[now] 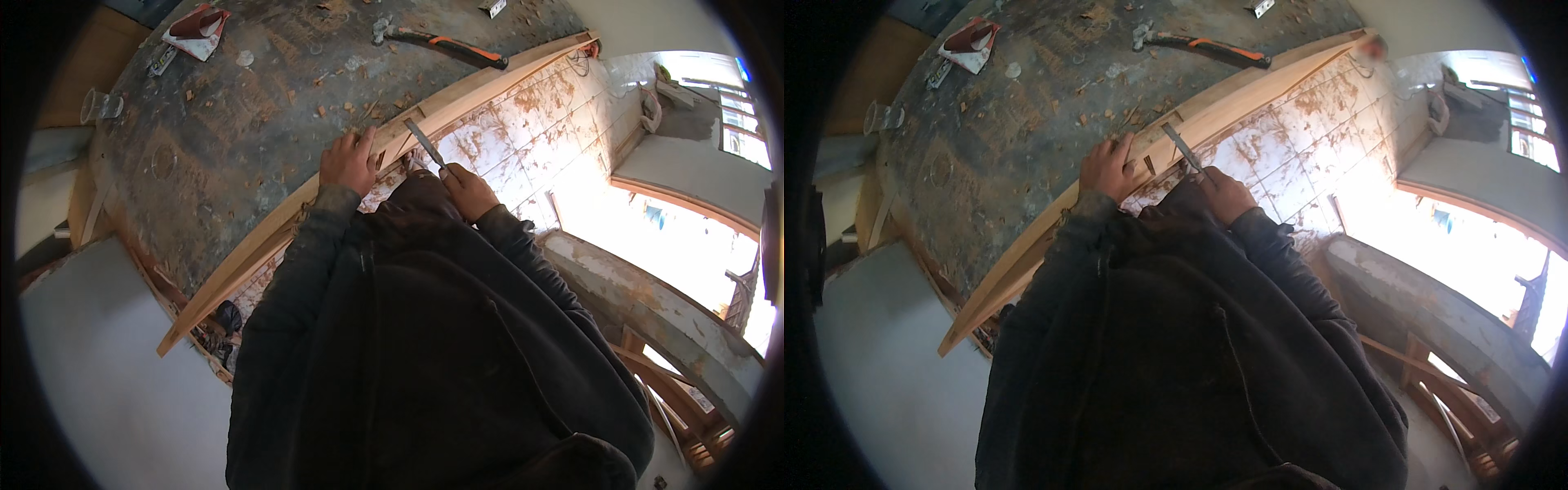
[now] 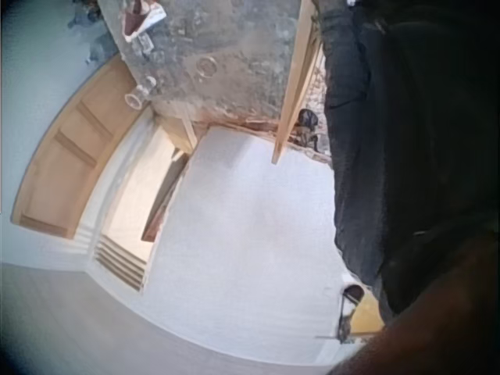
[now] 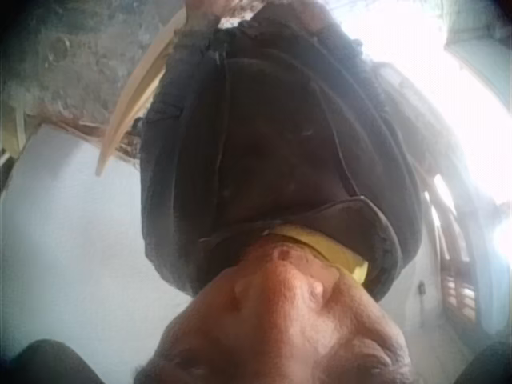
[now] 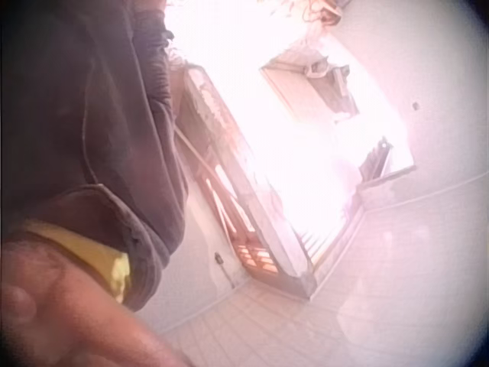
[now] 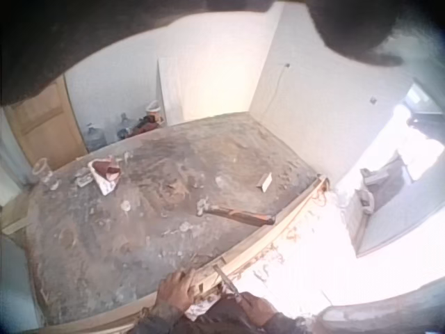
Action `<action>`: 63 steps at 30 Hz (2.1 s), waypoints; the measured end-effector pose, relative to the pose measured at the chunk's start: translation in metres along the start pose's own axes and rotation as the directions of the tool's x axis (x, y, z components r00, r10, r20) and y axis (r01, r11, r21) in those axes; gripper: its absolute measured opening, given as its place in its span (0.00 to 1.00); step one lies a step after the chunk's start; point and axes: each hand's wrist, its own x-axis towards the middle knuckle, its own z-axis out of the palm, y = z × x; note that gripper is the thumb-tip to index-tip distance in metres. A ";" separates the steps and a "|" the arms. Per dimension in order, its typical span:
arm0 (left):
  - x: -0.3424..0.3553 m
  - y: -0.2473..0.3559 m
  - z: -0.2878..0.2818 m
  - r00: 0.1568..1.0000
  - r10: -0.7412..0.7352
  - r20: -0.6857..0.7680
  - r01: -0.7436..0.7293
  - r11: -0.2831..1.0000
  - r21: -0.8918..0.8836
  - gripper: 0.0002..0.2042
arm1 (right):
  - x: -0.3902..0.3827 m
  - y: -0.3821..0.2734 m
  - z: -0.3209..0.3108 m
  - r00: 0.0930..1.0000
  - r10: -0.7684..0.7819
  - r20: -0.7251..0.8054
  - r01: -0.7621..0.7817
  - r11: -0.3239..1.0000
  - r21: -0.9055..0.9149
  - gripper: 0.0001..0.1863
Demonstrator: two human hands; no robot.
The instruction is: The person uses a chisel and hammer to carve and shape a wooden plank placed on a workbench. They repeatedly chip away wood along the edge, remove shavings, and adjust the plank's position to continue shaping.
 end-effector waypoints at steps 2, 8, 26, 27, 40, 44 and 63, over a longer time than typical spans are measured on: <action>0.000 -0.001 0.003 1.000 0.003 -0.019 -0.003 1.000 0.000 0.28 | 0.004 0.002 0.003 1.000 0.014 0.002 -0.014 1.000 -0.012 0.23; 0.001 0.000 0.006 1.000 -0.025 0.018 0.025 1.000 0.001 0.28 | 0.010 0.007 0.006 0.994 0.048 0.098 -0.073 0.960 0.269 0.25; 0.000 -0.002 0.008 1.000 -0.018 -0.005 0.018 1.000 0.016 0.29 | 0.015 0.008 -0.005 0.990 0.061 0.128 -0.093 0.961 0.260 0.23; 0.000 -0.003 0.008 1.000 -0.028 0.004 0.028 0.999 0.016 0.29 | 0.014 0.003 -0.012 0.959 0.170 0.228 -0.239 0.915 0.325 0.23; 0.001 -0.001 0.005 1.000 -0.031 0.006 0.031 0.999 0.010 0.29 | 0.018 0.005 -0.019 0.968 0.133 0.212 -0.201 0.917 0.344 0.25; 0.001 0.001 0.003 1.000 -0.021 -0.016 0.022 1.000 0.010 0.28 | 0.007 0.012 -0.016 0.981 0.089 0.171 -0.117 0.980 0.160 0.24; 0.002 -0.001 0.000 1.000 -0.010 0.012 0.010 1.000 0.017 0.29 | 0.000 -0.005 -0.008 0.995 0.030 0.098 -0.024 0.997 -0.069 0.25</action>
